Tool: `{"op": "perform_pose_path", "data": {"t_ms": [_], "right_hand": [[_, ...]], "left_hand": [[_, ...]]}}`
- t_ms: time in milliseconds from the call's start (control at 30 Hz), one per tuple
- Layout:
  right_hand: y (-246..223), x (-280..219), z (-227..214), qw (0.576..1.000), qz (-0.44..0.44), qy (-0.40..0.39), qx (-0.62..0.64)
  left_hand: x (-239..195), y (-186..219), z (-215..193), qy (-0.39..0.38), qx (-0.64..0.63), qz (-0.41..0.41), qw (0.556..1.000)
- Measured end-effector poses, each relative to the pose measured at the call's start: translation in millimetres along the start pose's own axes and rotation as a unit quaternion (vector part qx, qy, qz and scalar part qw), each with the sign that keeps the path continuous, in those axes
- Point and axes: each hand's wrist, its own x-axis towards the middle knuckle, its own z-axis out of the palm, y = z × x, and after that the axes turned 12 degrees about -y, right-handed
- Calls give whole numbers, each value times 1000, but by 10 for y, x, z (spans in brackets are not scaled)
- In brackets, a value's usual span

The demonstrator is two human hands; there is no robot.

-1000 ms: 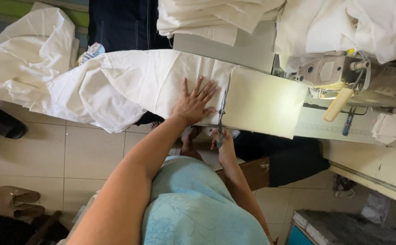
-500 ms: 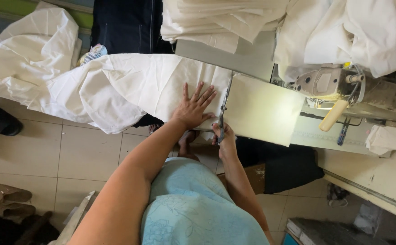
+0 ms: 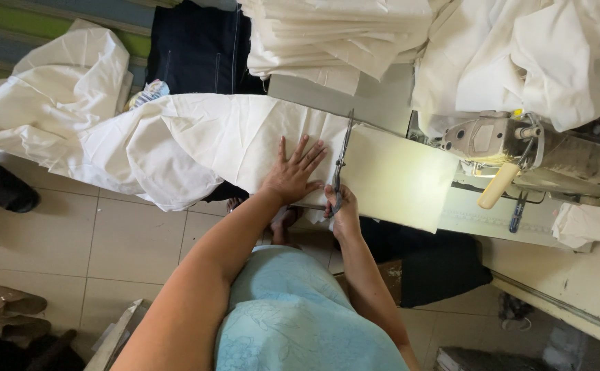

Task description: The person is measuring, folding, and cutting pieces of white fabric using scissors at a workstation in a garment factory.

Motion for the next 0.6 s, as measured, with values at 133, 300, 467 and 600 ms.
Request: {"op": "perform_pose_path", "data": {"t_ms": [133,300,467,600], "right_hand": [[28,25,-15,1000,-7,-1,18],[-314,-420,-62,999,15,-44,-28],[-83,-985,-623,976,10,-38,-213],[140,-1289,-998,977,98,65,-176]], "left_hand": [[7,-76,41,5,-10,4,1000],[-188,-721,123,130,111,-3,985],[-620,-2231,475,155,3,-244,957],[-211,-1844,423,356,47,-354,864]]}}
